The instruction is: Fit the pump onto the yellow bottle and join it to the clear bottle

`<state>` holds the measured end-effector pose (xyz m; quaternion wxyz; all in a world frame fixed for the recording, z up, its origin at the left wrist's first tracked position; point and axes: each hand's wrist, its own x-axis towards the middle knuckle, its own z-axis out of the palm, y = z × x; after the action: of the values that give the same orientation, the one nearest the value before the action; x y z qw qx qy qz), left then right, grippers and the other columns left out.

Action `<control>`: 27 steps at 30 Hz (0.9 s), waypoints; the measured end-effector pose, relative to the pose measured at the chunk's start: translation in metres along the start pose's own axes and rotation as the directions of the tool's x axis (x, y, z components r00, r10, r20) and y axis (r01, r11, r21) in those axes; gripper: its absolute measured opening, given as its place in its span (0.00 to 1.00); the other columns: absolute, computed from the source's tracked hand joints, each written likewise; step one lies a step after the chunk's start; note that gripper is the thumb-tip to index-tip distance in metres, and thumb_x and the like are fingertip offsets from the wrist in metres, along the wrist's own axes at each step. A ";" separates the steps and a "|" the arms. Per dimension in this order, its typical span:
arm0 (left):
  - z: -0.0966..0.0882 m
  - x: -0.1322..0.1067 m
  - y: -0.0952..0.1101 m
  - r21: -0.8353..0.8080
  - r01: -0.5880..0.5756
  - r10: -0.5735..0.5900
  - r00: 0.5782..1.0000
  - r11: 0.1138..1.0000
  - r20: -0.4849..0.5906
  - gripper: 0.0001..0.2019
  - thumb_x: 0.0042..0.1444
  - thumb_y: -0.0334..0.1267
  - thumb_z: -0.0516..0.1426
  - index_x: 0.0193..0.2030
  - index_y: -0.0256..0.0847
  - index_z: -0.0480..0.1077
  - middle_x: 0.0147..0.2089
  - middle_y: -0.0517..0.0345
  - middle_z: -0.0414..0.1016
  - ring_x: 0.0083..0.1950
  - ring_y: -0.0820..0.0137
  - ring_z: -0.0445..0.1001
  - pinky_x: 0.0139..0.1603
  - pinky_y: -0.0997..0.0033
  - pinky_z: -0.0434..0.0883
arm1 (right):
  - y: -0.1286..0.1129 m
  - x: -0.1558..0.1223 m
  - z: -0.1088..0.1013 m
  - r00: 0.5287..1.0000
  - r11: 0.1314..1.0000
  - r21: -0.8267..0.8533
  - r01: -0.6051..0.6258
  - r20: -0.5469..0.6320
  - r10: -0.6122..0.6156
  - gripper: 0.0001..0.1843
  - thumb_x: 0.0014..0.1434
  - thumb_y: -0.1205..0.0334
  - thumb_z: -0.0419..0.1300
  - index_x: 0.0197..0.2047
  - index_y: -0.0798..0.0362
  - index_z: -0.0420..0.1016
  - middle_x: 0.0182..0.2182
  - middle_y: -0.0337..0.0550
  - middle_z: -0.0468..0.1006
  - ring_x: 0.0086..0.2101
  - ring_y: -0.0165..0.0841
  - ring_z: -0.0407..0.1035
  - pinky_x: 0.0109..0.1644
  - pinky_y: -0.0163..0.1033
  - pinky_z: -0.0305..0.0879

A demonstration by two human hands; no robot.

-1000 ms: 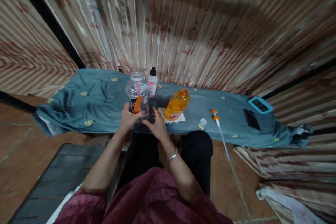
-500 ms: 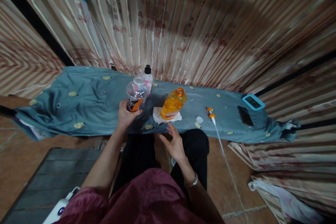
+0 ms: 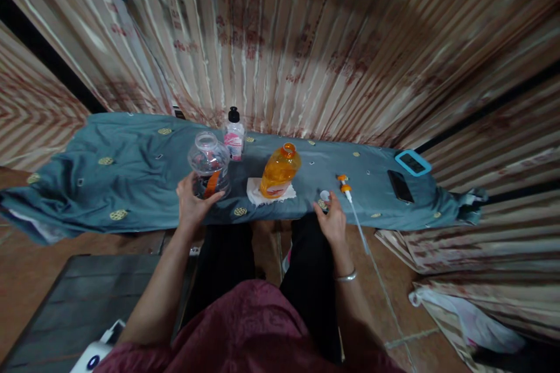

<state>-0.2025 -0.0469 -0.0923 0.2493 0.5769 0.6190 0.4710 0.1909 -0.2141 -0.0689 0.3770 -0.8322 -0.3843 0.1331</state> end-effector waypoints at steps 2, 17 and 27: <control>-0.010 -0.016 -0.004 -0.014 0.022 -0.022 0.999 1.000 -0.039 0.43 0.48 0.59 0.85 0.66 0.47 0.77 0.63 0.46 0.80 0.70 0.39 0.83 0.78 0.29 0.83 | 0.004 0.021 -0.014 0.999 0.992 -0.122 -0.035 -0.035 0.031 0.29 0.81 0.49 0.78 0.78 0.47 0.83 0.77 0.55 0.86 0.71 0.57 0.84 0.76 0.73 0.84; 0.033 -0.082 0.066 -0.252 -0.207 0.259 0.946 0.945 0.194 0.27 0.62 0.50 0.77 0.67 0.51 0.82 0.64 0.48 0.86 0.62 0.50 0.88 0.65 0.47 0.89 | 0.026 0.099 -0.054 0.945 0.824 -0.485 -0.293 -0.018 0.325 0.26 0.81 0.49 0.78 0.74 0.49 0.85 0.73 0.55 0.87 0.64 0.53 0.88 0.67 0.63 0.90; 0.080 -0.057 0.070 -0.322 -0.204 0.271 0.946 0.925 0.180 0.34 0.60 0.52 0.79 0.71 0.49 0.80 0.67 0.47 0.83 0.63 0.51 0.88 0.66 0.45 0.90 | 0.083 0.046 -0.121 0.902 0.903 -0.069 -0.425 -0.119 0.416 0.25 0.82 0.49 0.78 0.74 0.47 0.85 0.73 0.53 0.87 0.64 0.53 0.88 0.67 0.65 0.90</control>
<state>-0.0892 -0.0847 -0.0789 0.3417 0.6524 0.4341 0.5188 0.3280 -0.2788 -0.0443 0.3192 -0.9178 -0.1818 0.1508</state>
